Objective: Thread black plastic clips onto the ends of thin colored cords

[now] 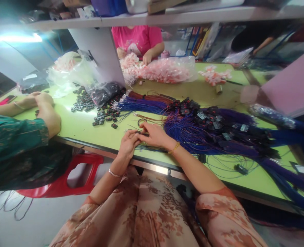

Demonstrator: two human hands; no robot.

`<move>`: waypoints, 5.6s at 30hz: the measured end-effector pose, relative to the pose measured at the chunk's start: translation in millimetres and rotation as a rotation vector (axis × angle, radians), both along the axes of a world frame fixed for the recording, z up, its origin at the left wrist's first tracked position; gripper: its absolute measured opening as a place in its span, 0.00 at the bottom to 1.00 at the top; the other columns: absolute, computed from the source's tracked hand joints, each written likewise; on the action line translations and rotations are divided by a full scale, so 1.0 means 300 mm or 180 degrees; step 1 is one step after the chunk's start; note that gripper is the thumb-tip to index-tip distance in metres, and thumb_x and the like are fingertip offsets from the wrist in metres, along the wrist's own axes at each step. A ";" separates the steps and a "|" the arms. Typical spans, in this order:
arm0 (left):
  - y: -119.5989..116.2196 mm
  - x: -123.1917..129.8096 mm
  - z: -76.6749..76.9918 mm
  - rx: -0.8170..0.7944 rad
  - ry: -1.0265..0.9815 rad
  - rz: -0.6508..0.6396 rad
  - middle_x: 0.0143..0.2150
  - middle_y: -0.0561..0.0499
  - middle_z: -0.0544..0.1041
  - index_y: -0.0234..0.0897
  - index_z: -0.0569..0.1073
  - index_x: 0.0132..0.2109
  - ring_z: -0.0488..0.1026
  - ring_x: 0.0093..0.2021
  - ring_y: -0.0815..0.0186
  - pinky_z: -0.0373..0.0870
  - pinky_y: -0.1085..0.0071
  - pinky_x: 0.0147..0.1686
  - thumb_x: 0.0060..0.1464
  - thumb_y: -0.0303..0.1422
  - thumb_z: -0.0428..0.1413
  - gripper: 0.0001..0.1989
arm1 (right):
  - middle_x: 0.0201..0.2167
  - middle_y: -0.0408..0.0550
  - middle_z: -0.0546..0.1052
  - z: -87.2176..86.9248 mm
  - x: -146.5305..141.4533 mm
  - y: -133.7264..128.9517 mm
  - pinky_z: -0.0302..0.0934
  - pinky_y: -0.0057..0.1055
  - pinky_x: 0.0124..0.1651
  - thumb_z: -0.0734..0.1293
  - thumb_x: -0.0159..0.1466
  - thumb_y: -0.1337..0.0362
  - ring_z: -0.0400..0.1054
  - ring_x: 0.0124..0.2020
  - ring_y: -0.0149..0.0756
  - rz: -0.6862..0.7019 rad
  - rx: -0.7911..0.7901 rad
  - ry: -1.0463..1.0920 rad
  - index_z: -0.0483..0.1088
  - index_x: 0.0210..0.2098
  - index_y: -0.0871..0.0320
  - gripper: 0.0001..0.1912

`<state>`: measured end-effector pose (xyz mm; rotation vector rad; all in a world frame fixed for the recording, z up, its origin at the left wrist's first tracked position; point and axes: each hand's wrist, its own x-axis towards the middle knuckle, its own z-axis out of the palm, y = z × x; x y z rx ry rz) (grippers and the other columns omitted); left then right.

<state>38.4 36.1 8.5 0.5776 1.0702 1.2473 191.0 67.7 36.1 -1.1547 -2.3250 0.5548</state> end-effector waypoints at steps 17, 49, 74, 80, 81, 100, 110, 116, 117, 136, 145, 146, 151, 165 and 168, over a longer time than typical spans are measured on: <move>-0.072 -0.020 -0.046 0.0665 0.0558 -0.0276 0.51 0.41 0.77 0.36 0.72 0.46 0.72 0.55 0.58 0.63 0.59 0.59 0.54 0.44 0.59 0.18 | 0.51 0.64 0.69 -0.067 0.509 0.073 0.57 0.46 0.46 0.59 0.63 0.59 0.63 0.48 0.54 -0.2790 0.1153 -0.1196 0.71 0.48 0.62 0.18; 0.011 -0.320 -0.009 0.1410 0.1886 -0.0029 0.46 0.46 0.74 0.37 0.77 0.38 0.72 0.46 0.64 0.68 0.68 0.49 0.50 0.33 0.59 0.08 | 0.33 0.53 0.77 -0.018 -0.124 -0.080 0.47 0.30 0.30 0.63 0.61 0.66 0.67 0.31 0.37 -0.0220 -0.0483 -0.1125 0.74 0.31 0.59 0.08; -0.098 -0.167 -0.006 -0.0011 -0.0399 -0.0671 0.38 0.50 0.76 0.36 0.73 0.47 0.76 0.40 0.68 0.73 0.64 0.51 0.47 0.27 0.63 0.18 | 0.22 0.40 0.70 -0.059 -0.082 -0.154 0.52 0.26 0.28 0.64 0.58 0.63 0.57 0.23 0.28 -0.0345 -0.1048 0.1312 0.69 0.26 0.59 0.06; -0.103 -0.162 -0.002 -0.0045 -0.0350 -0.0718 0.37 0.51 0.75 0.37 0.75 0.44 0.76 0.38 0.69 0.74 0.66 0.48 0.46 0.27 0.64 0.16 | 0.21 0.40 0.69 -0.061 -0.083 -0.163 0.52 0.26 0.29 0.64 0.56 0.66 0.58 0.23 0.28 -0.0452 -0.0540 0.1091 0.67 0.25 0.58 0.04; -0.103 -0.161 -0.001 -0.0041 -0.0345 -0.0721 0.37 0.51 0.75 0.37 0.75 0.44 0.76 0.38 0.69 0.74 0.67 0.48 0.45 0.27 0.64 0.16 | 0.21 0.40 0.69 -0.059 -0.084 -0.165 0.52 0.26 0.29 0.64 0.56 0.66 0.58 0.23 0.28 -0.0483 -0.0494 0.1049 0.67 0.25 0.58 0.04; -0.118 -0.135 -0.009 0.0104 0.0257 -0.0465 0.32 0.54 0.74 0.33 0.71 0.38 0.75 0.31 0.72 0.75 0.71 0.38 0.35 0.32 0.70 0.22 | 0.21 0.41 0.71 -0.088 -0.093 -0.164 0.49 0.25 0.28 0.62 0.60 0.66 0.58 0.22 0.27 -0.0284 -0.0810 0.0871 0.71 0.26 0.60 0.09; -0.125 -0.154 0.003 0.0072 0.0372 -0.0448 0.32 0.53 0.75 0.34 0.71 0.40 0.77 0.33 0.68 0.75 0.70 0.38 0.36 0.32 0.70 0.23 | 0.34 0.50 0.77 0.041 -0.125 -0.021 0.54 0.28 0.36 0.58 0.66 0.64 0.67 0.33 0.34 -0.0448 -0.0210 -0.0357 0.74 0.35 0.61 0.13; -0.127 -0.151 -0.014 0.0150 0.0438 -0.0496 0.35 0.51 0.74 0.34 0.70 0.41 0.77 0.34 0.67 0.74 0.68 0.39 0.39 0.32 0.68 0.22 | 0.45 0.64 0.75 0.022 -0.264 0.147 0.60 0.32 0.42 0.60 0.65 0.64 0.68 0.47 0.47 -0.0681 -0.0012 -0.1639 0.75 0.43 0.65 0.15; -0.128 -0.151 -0.017 0.0152 0.0451 -0.0484 0.35 0.51 0.74 0.34 0.70 0.41 0.77 0.34 0.67 0.74 0.68 0.39 0.39 0.32 0.68 0.22 | 0.45 0.65 0.75 0.012 -0.281 0.158 0.60 0.33 0.43 0.60 0.64 0.65 0.68 0.47 0.47 -0.0691 -0.0055 -0.1706 0.75 0.43 0.66 0.15; -0.105 -0.089 -0.015 0.0174 -0.0501 -0.0552 0.40 0.51 0.74 0.36 0.69 0.42 0.75 0.41 0.68 0.70 0.60 0.55 0.48 0.28 0.63 0.14 | 0.20 0.40 0.69 -0.012 -0.061 -0.068 0.52 0.25 0.28 0.62 0.52 0.62 0.58 0.23 0.27 -0.0529 -0.1562 0.1424 0.68 0.24 0.60 0.07; -0.103 -0.090 -0.015 0.0066 -0.0569 -0.0543 0.39 0.52 0.73 0.36 0.71 0.43 0.74 0.42 0.70 0.67 0.60 0.58 0.50 0.25 0.60 0.12 | 0.18 0.39 0.66 -0.023 -0.036 -0.121 0.46 0.26 0.27 0.61 0.56 0.61 0.54 0.22 0.27 -0.0550 -0.1018 0.0666 0.69 0.23 0.60 0.10; -0.104 -0.090 -0.014 0.0063 -0.0549 -0.0546 0.39 0.52 0.73 0.37 0.71 0.43 0.74 0.42 0.70 0.68 0.61 0.57 0.50 0.25 0.61 0.12 | 0.18 0.39 0.67 -0.024 -0.037 -0.123 0.46 0.26 0.27 0.61 0.56 0.61 0.54 0.22 0.27 -0.0565 -0.1009 0.0624 0.69 0.23 0.60 0.10; -0.105 -0.091 -0.011 0.0054 -0.0410 -0.0612 0.39 0.53 0.72 0.38 0.70 0.44 0.74 0.41 0.70 0.68 0.63 0.56 0.48 0.28 0.63 0.15 | 0.18 0.39 0.68 -0.031 -0.040 -0.126 0.45 0.26 0.27 0.62 0.56 0.62 0.55 0.22 0.27 -0.0602 -0.0928 0.0535 0.70 0.23 0.60 0.09; -0.113 -0.085 -0.024 0.0192 0.0096 -0.0403 0.37 0.53 0.72 0.36 0.70 0.41 0.72 0.37 0.71 0.73 0.69 0.43 0.40 0.32 0.67 0.20 | 0.30 0.50 0.74 -0.018 -0.055 -0.142 0.50 0.29 0.34 0.58 0.65 0.65 0.62 0.30 0.34 -0.0102 0.0028 -0.0260 0.71 0.33 0.61 0.12; -0.108 -0.085 -0.016 0.0154 0.0098 -0.0355 0.37 0.53 0.72 0.36 0.70 0.41 0.73 0.37 0.71 0.74 0.70 0.42 0.40 0.32 0.67 0.20 | 0.30 0.50 0.74 -0.026 -0.061 -0.145 0.51 0.29 0.35 0.58 0.66 0.66 0.63 0.31 0.34 -0.0038 0.0032 -0.0343 0.71 0.34 0.61 0.11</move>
